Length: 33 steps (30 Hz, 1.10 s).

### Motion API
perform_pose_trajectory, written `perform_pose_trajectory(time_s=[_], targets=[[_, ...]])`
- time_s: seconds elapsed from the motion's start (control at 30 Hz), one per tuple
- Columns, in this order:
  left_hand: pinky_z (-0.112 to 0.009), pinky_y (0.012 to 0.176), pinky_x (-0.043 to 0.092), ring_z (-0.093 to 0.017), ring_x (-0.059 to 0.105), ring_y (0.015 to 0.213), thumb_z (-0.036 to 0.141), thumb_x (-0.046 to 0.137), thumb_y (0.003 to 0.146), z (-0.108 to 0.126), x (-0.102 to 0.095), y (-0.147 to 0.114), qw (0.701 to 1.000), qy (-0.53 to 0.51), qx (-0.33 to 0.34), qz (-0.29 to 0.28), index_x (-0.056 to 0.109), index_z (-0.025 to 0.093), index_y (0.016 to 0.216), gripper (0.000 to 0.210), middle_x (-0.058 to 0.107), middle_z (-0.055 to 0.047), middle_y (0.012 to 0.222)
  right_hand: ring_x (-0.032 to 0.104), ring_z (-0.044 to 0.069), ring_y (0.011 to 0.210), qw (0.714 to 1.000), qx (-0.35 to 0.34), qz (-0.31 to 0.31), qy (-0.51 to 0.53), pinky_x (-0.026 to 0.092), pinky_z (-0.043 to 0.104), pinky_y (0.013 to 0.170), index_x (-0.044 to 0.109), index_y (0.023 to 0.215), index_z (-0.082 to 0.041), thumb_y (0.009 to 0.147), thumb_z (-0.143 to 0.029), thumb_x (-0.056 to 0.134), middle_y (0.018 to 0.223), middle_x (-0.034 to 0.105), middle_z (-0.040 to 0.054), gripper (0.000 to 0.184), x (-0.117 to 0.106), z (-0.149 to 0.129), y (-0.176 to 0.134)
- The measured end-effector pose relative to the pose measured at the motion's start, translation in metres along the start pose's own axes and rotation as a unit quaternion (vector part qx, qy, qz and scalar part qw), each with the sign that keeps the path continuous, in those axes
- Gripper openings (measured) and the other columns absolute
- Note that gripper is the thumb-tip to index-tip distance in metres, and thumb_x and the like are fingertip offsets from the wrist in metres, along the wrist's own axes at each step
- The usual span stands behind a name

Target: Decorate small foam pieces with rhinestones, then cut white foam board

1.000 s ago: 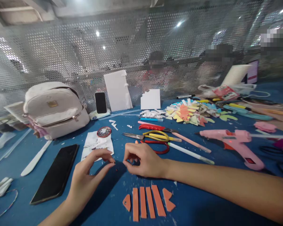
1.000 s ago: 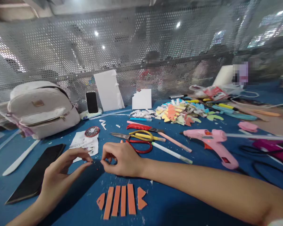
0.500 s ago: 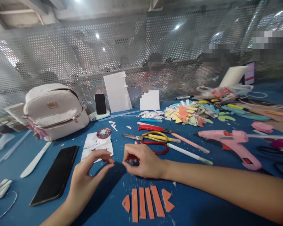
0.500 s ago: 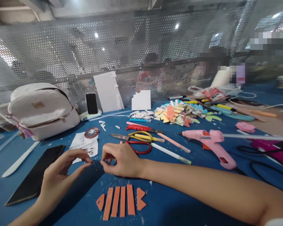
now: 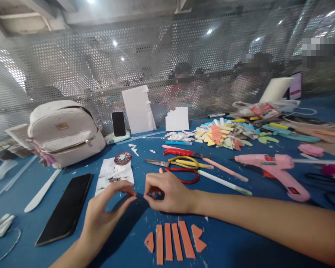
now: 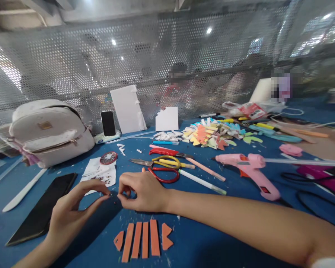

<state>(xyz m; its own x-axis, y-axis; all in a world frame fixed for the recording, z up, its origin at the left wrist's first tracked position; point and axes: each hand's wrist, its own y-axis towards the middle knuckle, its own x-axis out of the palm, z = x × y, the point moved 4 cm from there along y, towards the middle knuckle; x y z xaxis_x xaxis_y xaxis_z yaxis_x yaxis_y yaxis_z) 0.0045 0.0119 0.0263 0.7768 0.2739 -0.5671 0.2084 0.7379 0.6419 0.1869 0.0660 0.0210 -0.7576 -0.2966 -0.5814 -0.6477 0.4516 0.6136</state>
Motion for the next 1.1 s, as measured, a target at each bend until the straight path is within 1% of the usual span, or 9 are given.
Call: perform_pose_trajectory(time_s=[0.13,0.2,0.3,0.43,0.53,0.8,0.9,1.0,1.1], targets=[[-0.016,0.078,0.055,-0.011,0.073,0.078,0.016,0.072,0.087,0.003,0.005,0.000,0.999,0.023,0.033,-0.013,0.063,0.024,0.106,0.022,0.075,0.003,0.086,0.051,0.009,0.061,1.000,-0.004,-0.004,0.016,0.036,0.019,0.056,0.056,0.079,-0.018,0.082,-0.014,0.062,0.071,0.055,-0.0031,0.008,0.001,0.001,0.000],[-0.016,0.078,0.056,-0.011,0.073,0.077,0.016,0.071,0.088,0.004,0.007,0.001,0.999,0.021,0.036,-0.013,0.063,0.024,0.106,0.022,0.076,0.003,0.086,0.050,0.008,0.061,1.000,-0.003,-0.006,0.020,0.035,0.018,0.056,0.056,0.079,-0.017,0.082,-0.014,0.063,0.071,0.054,-0.0036,0.008,0.001,0.002,0.000],[-0.018,0.078,0.056,-0.012,0.073,0.075,0.016,0.071,0.088,0.004,0.007,0.001,0.999,0.006,0.032,0.000,0.062,0.024,0.109,0.024,0.075,0.003,0.083,0.050,0.008,0.061,1.000,-0.002,-0.005,0.028,0.035,0.018,0.056,0.056,0.080,-0.017,0.083,-0.015,0.063,0.071,0.053,-0.0038,0.008,0.001,0.002,-0.001],[-0.023,0.085,0.055,-0.013,0.073,0.075,0.014,0.072,0.087,0.002,0.004,-0.002,0.999,-0.023,0.015,0.022,0.059,0.024,0.119,0.035,0.074,0.004,0.082,0.049,0.008,0.060,0.999,-0.001,0.008,0.035,0.036,0.019,0.056,0.055,0.079,-0.018,0.083,-0.015,0.062,0.072,0.052,-0.0037,0.009,0.000,-0.001,-0.001],[-0.026,0.086,0.055,-0.015,0.073,0.076,0.013,0.073,0.086,-0.001,0.002,-0.004,0.999,-0.034,0.003,0.032,0.059,0.024,0.120,0.038,0.075,0.003,0.082,0.048,0.008,0.059,0.999,-0.002,0.009,0.032,0.037,0.019,0.055,0.053,0.078,-0.019,0.084,-0.015,0.061,0.072,0.052,-0.0037,0.010,-0.001,-0.002,-0.001],[-0.027,0.082,0.057,-0.015,0.074,0.076,0.014,0.073,0.087,-0.002,0.006,-0.004,0.999,-0.031,0.015,-0.009,0.055,0.025,0.125,0.043,0.075,0.003,0.083,0.049,0.009,0.060,1.000,-0.013,-0.003,0.026,0.036,0.019,0.055,0.054,0.079,-0.019,0.083,-0.015,0.059,0.072,0.053,-0.0030,0.008,0.000,-0.004,0.000],[-0.025,0.087,0.055,-0.013,0.073,0.076,0.014,0.075,0.086,-0.003,0.007,-0.005,0.999,-0.028,0.009,-0.012,0.054,0.026,0.126,0.047,0.075,0.005,0.083,0.048,0.009,0.059,0.999,-0.007,-0.007,0.043,0.037,0.019,0.055,0.054,0.080,-0.018,0.083,-0.015,0.060,0.071,0.053,-0.0035,0.007,0.000,-0.004,0.000],[-0.025,0.089,0.052,-0.013,0.073,0.076,0.013,0.076,0.085,-0.002,0.007,-0.007,0.999,-0.042,0.001,0.002,0.054,0.027,0.127,0.050,0.074,0.006,0.081,0.048,0.009,0.059,0.999,-0.018,0.000,0.051,0.038,0.019,0.055,0.054,0.081,-0.018,0.084,-0.016,0.059,0.072,0.053,-0.0031,0.007,-0.001,-0.005,0.000],[-0.025,0.088,0.053,-0.013,0.073,0.076,0.010,0.075,0.084,0.000,0.005,-0.007,0.997,-0.064,-0.001,0.033,0.053,0.026,0.128,0.052,0.074,0.006,0.080,0.048,0.009,0.059,0.998,-0.046,0.027,0.024,0.036,0.020,0.054,0.052,0.080,-0.019,0.084,-0.016,0.057,0.072,0.053,-0.0026,0.007,-0.002,-0.009,-0.002]])
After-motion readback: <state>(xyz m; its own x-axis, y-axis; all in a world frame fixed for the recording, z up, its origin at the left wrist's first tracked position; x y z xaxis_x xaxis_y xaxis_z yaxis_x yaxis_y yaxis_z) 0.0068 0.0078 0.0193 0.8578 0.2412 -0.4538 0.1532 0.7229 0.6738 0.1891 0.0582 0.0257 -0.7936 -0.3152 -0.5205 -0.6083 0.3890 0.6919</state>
